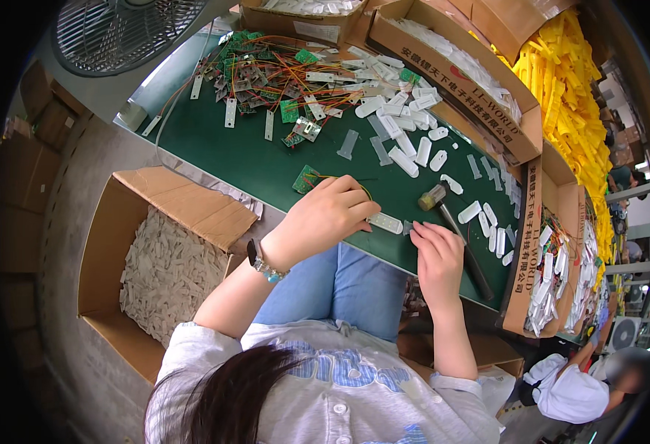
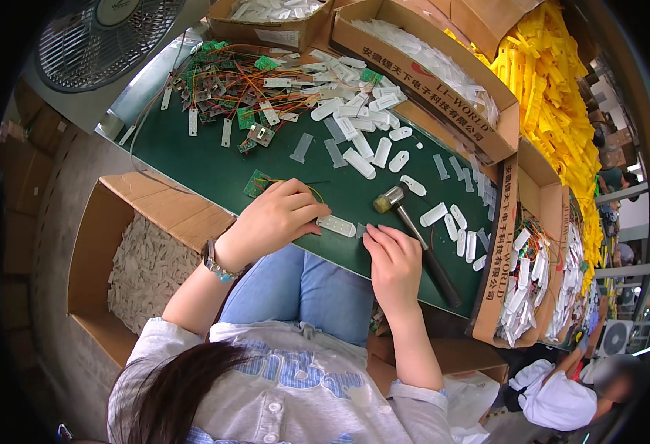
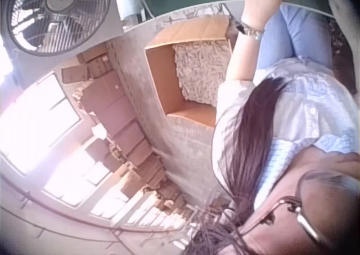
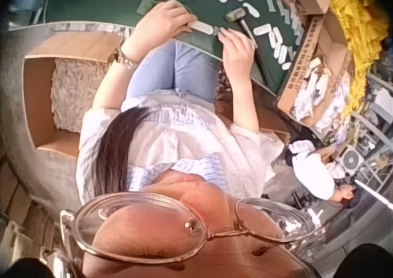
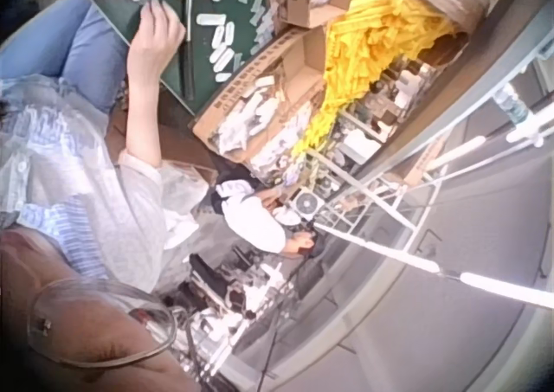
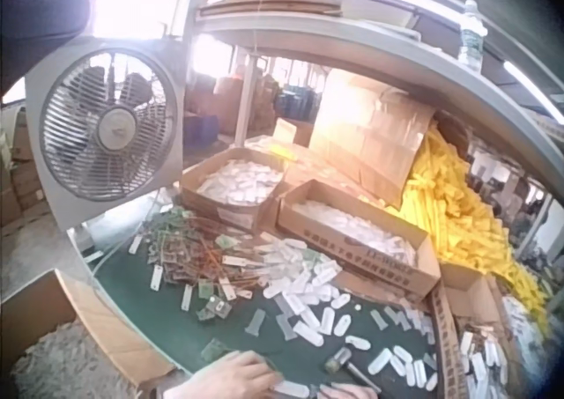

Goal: The person assembles electronic components by fitting a circuit board into a plastic housing, placing a cover on top, and tapping the assembly with a hammer. The person then repeats this process with another set of components.

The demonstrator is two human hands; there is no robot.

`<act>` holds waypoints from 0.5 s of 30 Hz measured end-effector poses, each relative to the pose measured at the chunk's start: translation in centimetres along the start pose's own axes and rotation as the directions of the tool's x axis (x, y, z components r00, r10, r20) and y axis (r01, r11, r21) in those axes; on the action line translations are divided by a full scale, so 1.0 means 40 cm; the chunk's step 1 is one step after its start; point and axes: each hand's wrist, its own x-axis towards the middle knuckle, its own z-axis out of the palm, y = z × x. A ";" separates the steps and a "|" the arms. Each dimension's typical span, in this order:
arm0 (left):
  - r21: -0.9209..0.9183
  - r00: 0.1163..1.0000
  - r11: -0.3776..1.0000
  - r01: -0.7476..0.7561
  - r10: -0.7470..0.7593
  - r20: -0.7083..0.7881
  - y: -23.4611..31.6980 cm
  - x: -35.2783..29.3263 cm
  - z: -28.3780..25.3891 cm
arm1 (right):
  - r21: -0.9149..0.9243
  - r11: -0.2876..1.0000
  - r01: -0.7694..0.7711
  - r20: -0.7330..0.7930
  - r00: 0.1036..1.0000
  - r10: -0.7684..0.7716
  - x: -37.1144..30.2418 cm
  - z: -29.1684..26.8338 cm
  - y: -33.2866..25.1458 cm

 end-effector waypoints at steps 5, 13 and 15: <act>-0.012 0.999 0.999 0.032 -0.032 0.000 0.000 -0.003 -0.005 | 0.199 0.970 -0.143 0.068 0.989 0.132 -0.007 0.005 0.015; -0.039 1.000 0.999 0.023 -0.024 -0.020 -0.007 -0.006 0.004 | 0.371 0.927 -0.055 0.045 0.998 0.041 0.067 0.039 -0.041; -0.027 1.000 0.999 0.022 -0.022 -0.019 -0.005 -0.005 0.002 | 0.366 0.927 -0.086 0.103 0.993 0.052 0.067 0.047 -0.039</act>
